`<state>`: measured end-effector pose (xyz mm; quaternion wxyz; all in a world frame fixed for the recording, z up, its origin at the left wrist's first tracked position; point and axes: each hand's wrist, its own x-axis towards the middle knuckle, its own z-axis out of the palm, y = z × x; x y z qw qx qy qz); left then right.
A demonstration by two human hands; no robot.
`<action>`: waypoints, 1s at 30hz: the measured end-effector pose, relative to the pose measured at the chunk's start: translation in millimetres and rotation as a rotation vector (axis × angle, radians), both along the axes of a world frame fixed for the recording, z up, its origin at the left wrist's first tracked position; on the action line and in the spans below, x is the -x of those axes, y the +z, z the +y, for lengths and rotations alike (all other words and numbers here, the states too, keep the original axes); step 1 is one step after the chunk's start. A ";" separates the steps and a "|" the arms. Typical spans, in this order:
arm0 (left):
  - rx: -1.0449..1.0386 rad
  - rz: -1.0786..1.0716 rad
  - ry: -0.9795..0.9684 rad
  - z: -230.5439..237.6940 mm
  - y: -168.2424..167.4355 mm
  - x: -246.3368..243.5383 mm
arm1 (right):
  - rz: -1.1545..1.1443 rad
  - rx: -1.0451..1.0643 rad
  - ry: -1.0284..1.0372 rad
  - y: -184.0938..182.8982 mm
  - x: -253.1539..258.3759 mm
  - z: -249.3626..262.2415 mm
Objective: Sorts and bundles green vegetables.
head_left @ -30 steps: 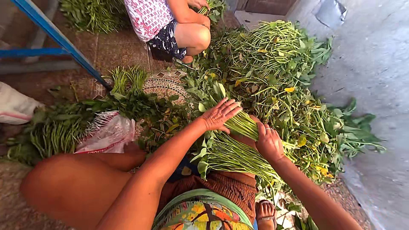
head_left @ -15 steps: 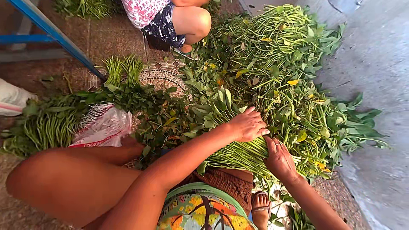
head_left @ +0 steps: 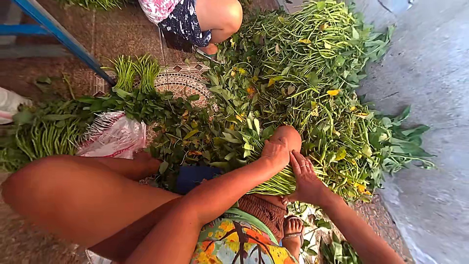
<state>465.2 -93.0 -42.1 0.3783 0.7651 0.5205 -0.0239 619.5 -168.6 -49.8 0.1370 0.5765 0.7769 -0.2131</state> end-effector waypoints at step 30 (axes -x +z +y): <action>0.082 0.019 -0.320 1.9 7.3 41.7 | 0.070 -0.538 -0.397 -38.0 54.8 -96.4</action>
